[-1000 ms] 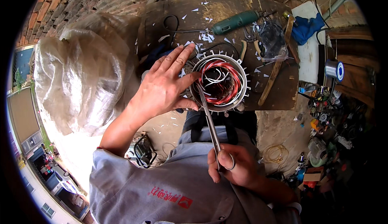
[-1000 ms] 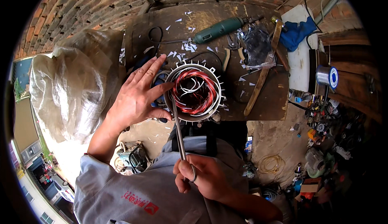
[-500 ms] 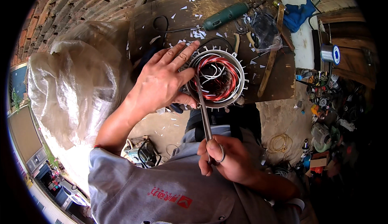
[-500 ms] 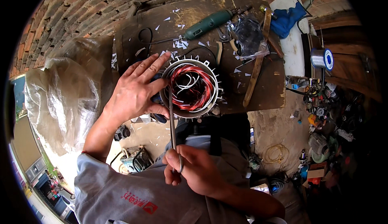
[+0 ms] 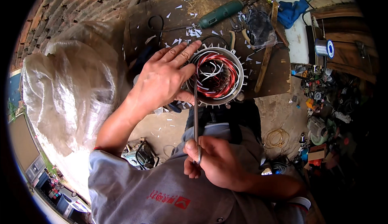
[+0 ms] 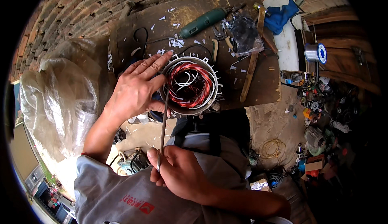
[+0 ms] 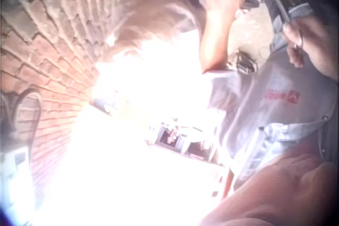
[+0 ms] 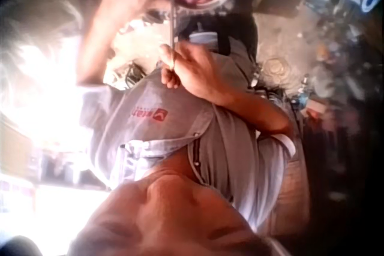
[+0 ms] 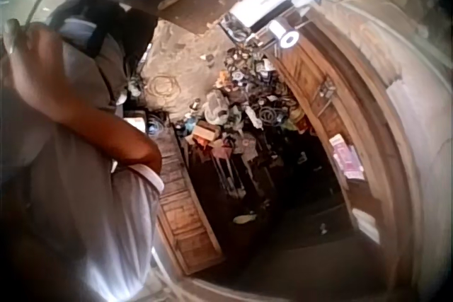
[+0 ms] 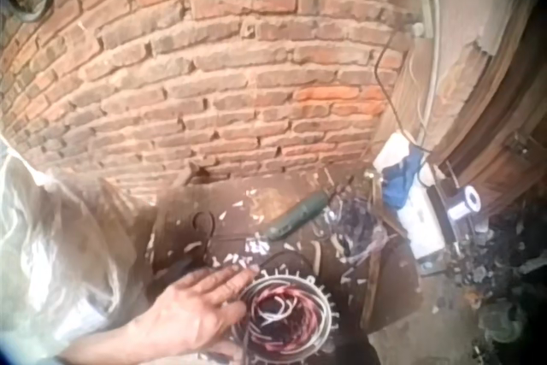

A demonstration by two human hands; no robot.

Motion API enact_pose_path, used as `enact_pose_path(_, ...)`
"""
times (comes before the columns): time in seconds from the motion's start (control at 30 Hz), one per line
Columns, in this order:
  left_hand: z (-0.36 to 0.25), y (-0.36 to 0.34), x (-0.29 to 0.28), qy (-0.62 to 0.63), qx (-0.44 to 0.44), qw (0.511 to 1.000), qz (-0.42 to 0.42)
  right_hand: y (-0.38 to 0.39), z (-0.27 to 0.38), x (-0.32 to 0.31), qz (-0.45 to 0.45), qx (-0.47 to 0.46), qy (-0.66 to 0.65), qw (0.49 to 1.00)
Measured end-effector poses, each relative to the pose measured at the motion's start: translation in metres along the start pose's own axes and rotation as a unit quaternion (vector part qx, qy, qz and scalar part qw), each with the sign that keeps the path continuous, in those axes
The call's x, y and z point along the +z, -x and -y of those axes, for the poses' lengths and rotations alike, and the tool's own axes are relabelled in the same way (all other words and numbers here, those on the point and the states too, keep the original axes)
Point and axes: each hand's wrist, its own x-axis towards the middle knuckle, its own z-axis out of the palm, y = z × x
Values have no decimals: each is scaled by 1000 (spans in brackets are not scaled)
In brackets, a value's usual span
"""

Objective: The person uses long metal tweezers to adjust and arrange red and white wires inside a circular motor stator. They carefully manipulate the wire ends within the stator slots, occasionally using their fingers to hold the assembly steady.

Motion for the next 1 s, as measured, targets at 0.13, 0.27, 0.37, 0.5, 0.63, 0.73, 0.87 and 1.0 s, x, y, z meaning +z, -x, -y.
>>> enact_pose_path(0.13, 0, 0, -1, 3, 0, 1000, 5, 0, 2, -1, -7, 15, -39, 999)
enact_pose_path(0.27, 1, 0, 0, 5, 1, 1000, 1, -6, -1, 0, -10, -19, -62, 998)
enact_pose_path(0.37, 0, 2, 1, 2, 2, 1000, -2, -10, -3, 4, -4, -39, -61, 997)
enact_pose_path(0.5, -9, 8, -5, -5, -11, 1000, 6, -12, -5, 13, -4, -46, -64, 997)
enact_pose_path(0.63, -14, 14, 2, 51, -57, 997, 8, -19, -1, 20, 1, -55, -91, 994)
enact_pose_path(0.73, -12, 12, 1, 70, -56, 996, 14, -23, -2, 20, 28, -84, -86, 992)
enact_pose_path(0.87, -9, 6, -3, 82, -54, 995, 37, -23, -1, 21, 37, -88, -84, 992)
enact_pose_path(1.0, -7, 5, 0, 104, -57, 993, 27, -24, 1, 20, 34, -98, -72, 992)
